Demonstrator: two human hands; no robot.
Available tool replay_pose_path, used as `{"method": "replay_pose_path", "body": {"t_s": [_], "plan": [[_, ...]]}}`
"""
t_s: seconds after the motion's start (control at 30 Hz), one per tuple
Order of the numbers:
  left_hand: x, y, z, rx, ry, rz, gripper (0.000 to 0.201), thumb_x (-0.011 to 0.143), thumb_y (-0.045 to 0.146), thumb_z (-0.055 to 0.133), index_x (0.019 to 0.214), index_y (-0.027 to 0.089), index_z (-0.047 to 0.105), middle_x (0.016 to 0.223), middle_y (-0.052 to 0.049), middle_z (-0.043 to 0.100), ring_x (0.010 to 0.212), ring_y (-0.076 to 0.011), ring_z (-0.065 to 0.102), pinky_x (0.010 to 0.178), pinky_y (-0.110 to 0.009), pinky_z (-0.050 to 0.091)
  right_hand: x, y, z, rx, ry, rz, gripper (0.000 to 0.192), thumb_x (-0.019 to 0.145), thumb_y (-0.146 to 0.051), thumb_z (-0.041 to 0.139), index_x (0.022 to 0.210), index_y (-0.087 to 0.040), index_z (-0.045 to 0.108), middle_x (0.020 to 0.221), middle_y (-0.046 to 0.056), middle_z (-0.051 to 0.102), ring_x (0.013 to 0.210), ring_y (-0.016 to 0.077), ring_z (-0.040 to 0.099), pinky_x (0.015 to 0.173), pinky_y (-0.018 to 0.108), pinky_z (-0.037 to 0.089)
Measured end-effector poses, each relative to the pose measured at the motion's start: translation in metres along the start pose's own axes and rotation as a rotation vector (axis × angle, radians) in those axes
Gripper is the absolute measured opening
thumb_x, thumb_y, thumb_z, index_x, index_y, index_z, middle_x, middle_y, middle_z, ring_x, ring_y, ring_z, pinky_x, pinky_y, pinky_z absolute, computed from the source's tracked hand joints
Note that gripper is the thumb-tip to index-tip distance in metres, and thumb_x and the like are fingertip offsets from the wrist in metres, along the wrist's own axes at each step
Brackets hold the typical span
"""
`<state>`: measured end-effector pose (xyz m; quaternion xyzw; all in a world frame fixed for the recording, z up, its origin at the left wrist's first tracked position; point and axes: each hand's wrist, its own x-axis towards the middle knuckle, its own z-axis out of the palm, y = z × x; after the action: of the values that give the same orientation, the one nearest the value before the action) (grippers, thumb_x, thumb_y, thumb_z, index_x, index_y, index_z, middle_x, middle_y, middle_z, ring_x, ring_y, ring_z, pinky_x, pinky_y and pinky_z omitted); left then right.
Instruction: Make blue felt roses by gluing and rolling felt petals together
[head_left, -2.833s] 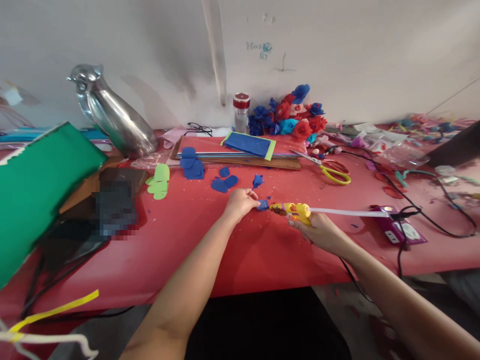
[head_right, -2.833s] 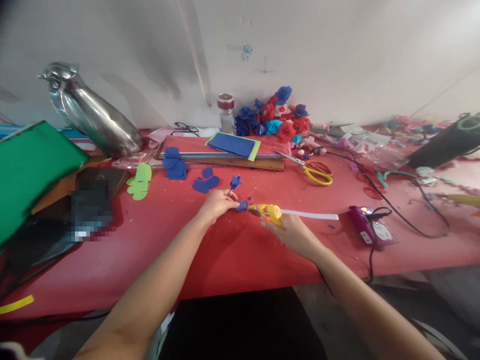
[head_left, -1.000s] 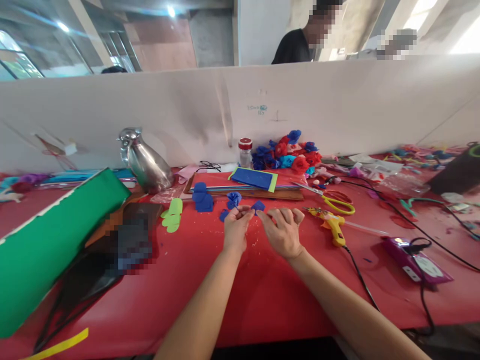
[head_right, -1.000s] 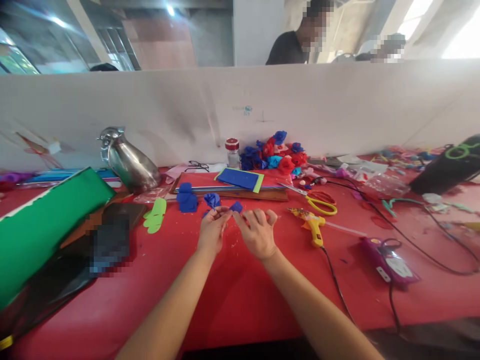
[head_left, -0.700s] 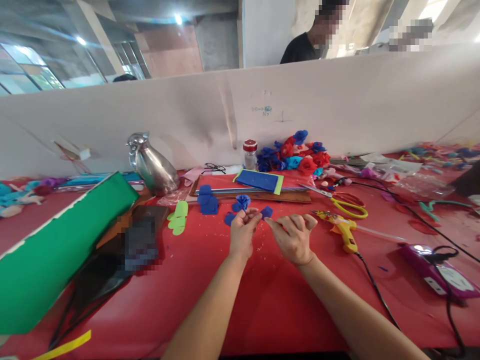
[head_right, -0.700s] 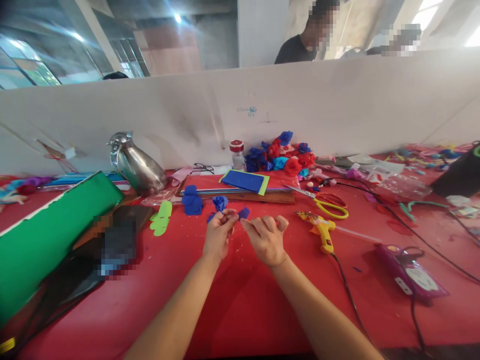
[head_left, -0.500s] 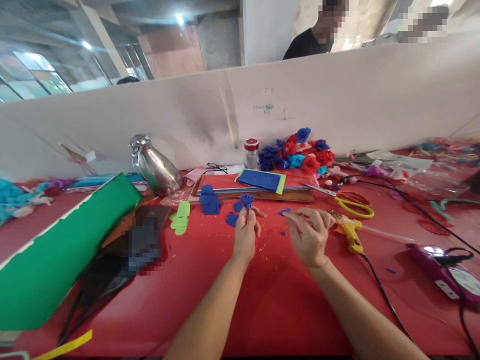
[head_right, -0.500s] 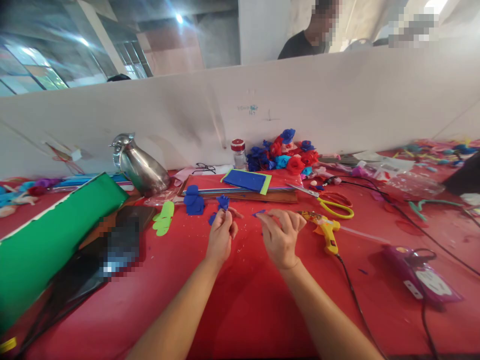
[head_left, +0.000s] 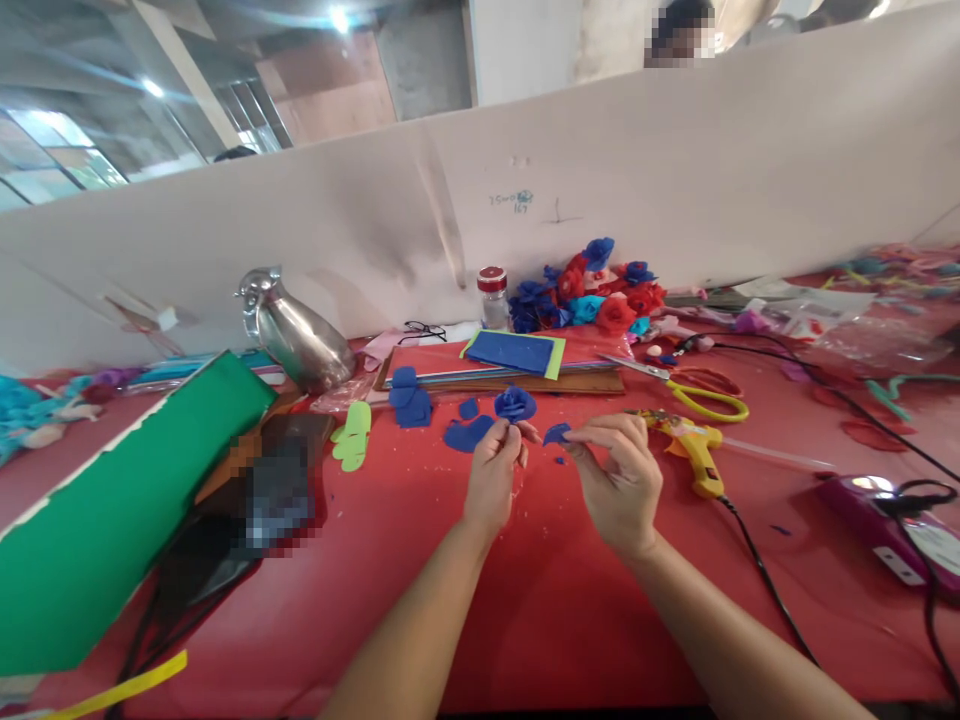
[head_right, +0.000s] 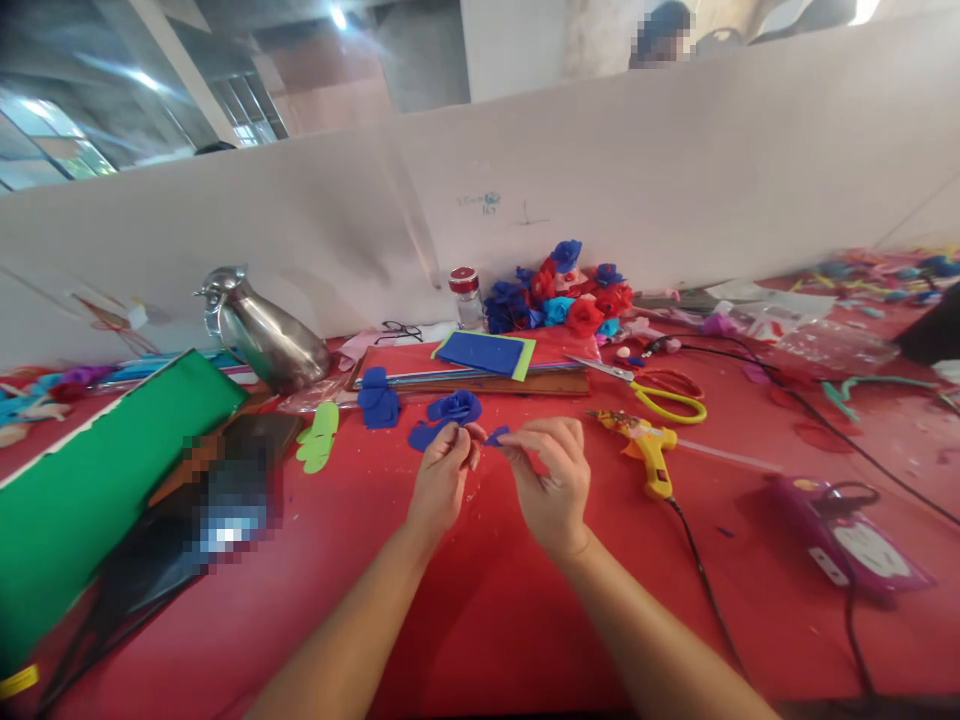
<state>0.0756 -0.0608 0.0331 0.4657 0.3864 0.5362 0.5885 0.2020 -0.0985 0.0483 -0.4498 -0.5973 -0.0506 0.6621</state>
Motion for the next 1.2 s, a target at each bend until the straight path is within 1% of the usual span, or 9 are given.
{"method": "replay_pose_path", "body": {"t_s": [0.1, 0.17, 0.27, 0.37, 0.5, 0.63, 0.8, 0.97, 1.2], "plan": [[-0.002, -0.003, 0.002, -0.009, -0.013, -0.010, 0.030, 0.080, 0.048, 0.060, 0.075, 0.018, 0.063, 0.072, -0.001, 0.059, 0.061, -0.0100, 0.042, 0.064, -0.024, 0.037, -0.005, -0.004, 0.002, 0.067, -0.048, 0.026, 0.009, 0.082, -0.019, 0.066, 0.078, -0.027, 0.066, 0.070, -0.001, 0.063, 0.069, 0.0171, 0.056, 0.069, 0.035, 0.043], [-0.003, -0.005, 0.002, -0.008, -0.020, -0.002, 0.031, 0.079, 0.049, 0.061, 0.077, 0.019, 0.065, 0.072, -0.001, 0.059, 0.063, -0.0107, 0.044, 0.064, -0.024, 0.038, -0.007, -0.004, 0.003, 0.140, -0.058, 0.089, 0.008, 0.082, -0.020, 0.065, 0.077, -0.027, 0.066, 0.071, 0.000, 0.063, 0.070, 0.0178, 0.057, 0.068, 0.036, 0.044], [-0.005, -0.006, 0.001, 0.001, -0.020, 0.029, 0.032, 0.078, 0.050, 0.062, 0.077, 0.019, 0.067, 0.074, -0.002, 0.062, 0.064, -0.0117, 0.047, 0.067, -0.026, 0.040, -0.010, -0.004, 0.006, 0.352, -0.058, 0.265, 0.005, 0.081, -0.022, 0.065, 0.080, -0.027, 0.066, 0.076, 0.002, 0.062, 0.075, 0.0185, 0.057, 0.068, 0.035, 0.046], [-0.005, -0.004, 0.001, 0.000, -0.004, 0.078, 0.030, 0.077, 0.048, 0.064, 0.077, 0.019, 0.069, 0.077, -0.003, 0.066, 0.070, -0.0137, 0.053, 0.073, -0.027, 0.042, -0.011, -0.003, 0.010, 0.586, -0.032, 0.478, 0.004, 0.078, -0.025, 0.069, 0.079, -0.026, 0.065, 0.077, 0.001, 0.061, 0.075, 0.0164, 0.057, 0.067, 0.032, 0.047], [-0.005, 0.001, 0.002, 0.005, 0.040, 0.072, 0.030, 0.076, 0.049, 0.065, 0.078, 0.019, 0.071, 0.077, -0.004, 0.069, 0.077, -0.0163, 0.059, 0.080, -0.030, 0.044, -0.010, 0.003, 0.015, 0.751, 0.010, 0.726, 0.016, 0.070, -0.034, 0.076, 0.076, -0.026, 0.063, 0.078, -0.001, 0.062, 0.070, 0.0138, 0.055, 0.067, 0.029, 0.047], [-0.005, 0.006, 0.003, 0.045, 0.073, 0.048, 0.030, 0.075, 0.047, 0.065, 0.079, 0.018, 0.072, 0.076, -0.004, 0.070, 0.082, -0.0184, 0.062, 0.084, -0.031, 0.045, -0.009, 0.011, 0.018, 0.921, -0.063, 0.880, 0.020, 0.069, -0.037, 0.076, 0.079, -0.028, 0.061, 0.077, -0.003, 0.062, 0.068, 0.0130, 0.055, 0.067, 0.029, 0.047], [-0.004, 0.004, 0.002, 0.058, 0.090, 0.071, 0.028, 0.076, 0.046, 0.065, 0.078, 0.019, 0.072, 0.079, -0.004, 0.070, 0.085, -0.0187, 0.061, 0.084, -0.030, 0.045, -0.009, 0.012, 0.019, 1.025, -0.138, 0.980, 0.021, 0.068, -0.034, 0.077, 0.080, -0.028, 0.060, 0.072, -0.005, 0.061, 0.060, 0.0107, 0.053, 0.062, 0.026, 0.045], [-0.002, -0.003, 0.000, 0.080, 0.066, 0.052, 0.032, 0.074, 0.050, 0.065, 0.073, 0.018, 0.070, 0.075, -0.002, 0.067, 0.083, -0.0190, 0.058, 0.080, -0.029, 0.044, -0.008, 0.005, 0.018, 0.996, -0.170, 1.002, 0.025, 0.066, -0.036, 0.079, 0.078, -0.027, 0.060, 0.070, -0.005, 0.062, 0.061, 0.0112, 0.055, 0.063, 0.027, 0.047], [0.001, -0.011, -0.001, 0.017, 0.035, 0.037, 0.033, 0.075, 0.050, 0.065, 0.079, 0.019, 0.071, 0.079, -0.003, 0.069, 0.083, -0.0183, 0.058, 0.084, -0.030, 0.043, -0.008, 0.005, 0.017, 0.982, -0.212, 0.991, 0.025, 0.067, -0.037, 0.078, 0.079, -0.026, 0.059, 0.068, -0.005, 0.059, 0.061, 0.0106, 0.055, 0.061, 0.024, 0.047]]}}
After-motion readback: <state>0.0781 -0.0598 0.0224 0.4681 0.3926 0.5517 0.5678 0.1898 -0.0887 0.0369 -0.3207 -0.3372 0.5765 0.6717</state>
